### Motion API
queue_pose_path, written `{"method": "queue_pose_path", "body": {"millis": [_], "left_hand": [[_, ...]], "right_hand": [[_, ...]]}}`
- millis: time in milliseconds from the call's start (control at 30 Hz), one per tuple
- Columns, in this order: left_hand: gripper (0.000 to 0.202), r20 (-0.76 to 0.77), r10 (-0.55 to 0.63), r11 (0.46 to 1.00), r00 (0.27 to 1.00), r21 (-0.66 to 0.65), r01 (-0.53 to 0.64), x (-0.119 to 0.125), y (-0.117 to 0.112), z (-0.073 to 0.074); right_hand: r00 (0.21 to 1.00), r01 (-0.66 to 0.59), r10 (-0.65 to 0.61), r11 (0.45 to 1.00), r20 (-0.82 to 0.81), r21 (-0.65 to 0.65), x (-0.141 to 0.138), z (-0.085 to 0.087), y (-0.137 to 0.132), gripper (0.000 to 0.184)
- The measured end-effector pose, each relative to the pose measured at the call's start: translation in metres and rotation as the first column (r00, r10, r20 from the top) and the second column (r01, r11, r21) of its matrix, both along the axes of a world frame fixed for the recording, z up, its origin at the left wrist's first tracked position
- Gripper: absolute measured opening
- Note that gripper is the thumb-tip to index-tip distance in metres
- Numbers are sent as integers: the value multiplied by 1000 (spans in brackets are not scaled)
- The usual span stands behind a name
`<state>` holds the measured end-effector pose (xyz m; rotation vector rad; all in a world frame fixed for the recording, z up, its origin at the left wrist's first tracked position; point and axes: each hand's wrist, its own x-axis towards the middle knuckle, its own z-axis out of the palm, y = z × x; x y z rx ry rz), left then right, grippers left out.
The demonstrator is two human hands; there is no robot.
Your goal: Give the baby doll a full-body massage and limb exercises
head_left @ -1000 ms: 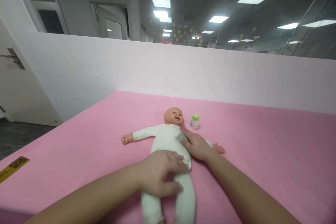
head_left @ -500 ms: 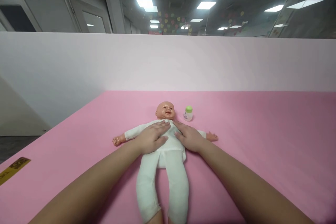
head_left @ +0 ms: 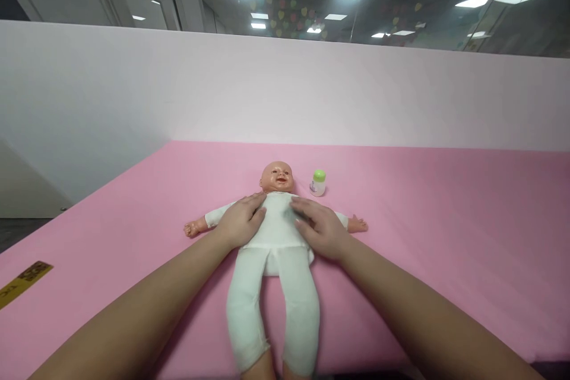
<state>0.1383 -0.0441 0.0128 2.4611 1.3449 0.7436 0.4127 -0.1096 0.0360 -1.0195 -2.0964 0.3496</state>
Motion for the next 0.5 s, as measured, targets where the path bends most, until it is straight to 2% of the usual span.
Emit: {"method": "queue_pose_path", "body": {"millis": [33, 100, 167, 233, 300, 333, 433, 500], "left_hand": [[62, -1, 9, 1000, 1000, 5, -9, 1, 0, 0], [61, 2, 17, 1000, 1000, 4, -17, 3, -1, 0], [60, 6, 22, 1000, 1000, -2, -22, 4, -2, 0], [60, 8, 26, 1000, 1000, -7, -26, 4, -3, 1], [61, 7, 25, 1000, 1000, -14, -25, 4, -3, 1], [62, 6, 22, 1000, 1000, -20, -21, 4, -3, 1], [66, 0, 2, 999, 1000, -47, -2, 2, -3, 1], [68, -3, -16, 998, 1000, -54, 16, 2, -2, 1]], "right_hand": [[992, -120, 122, 991, -38, 53, -5, 7, -11, 39], [927, -350, 366, 923, -80, 163, -17, 22, -37, 37], [835, -524, 540, 839, -103, 148, -31, 33, -58, 38], [762, -628, 642, 765, -85, 142, -41, 35, -68, 42], [767, -634, 641, 765, -30, 113, -43, 29, -63, 47], [798, -601, 603, 795, 10, 82, -41, 25, -56, 50], [907, -386, 390, 921, 158, -59, -30, 11, -30, 61], [939, -229, 254, 965, 232, -130, -22, 6, -15, 65]]}}
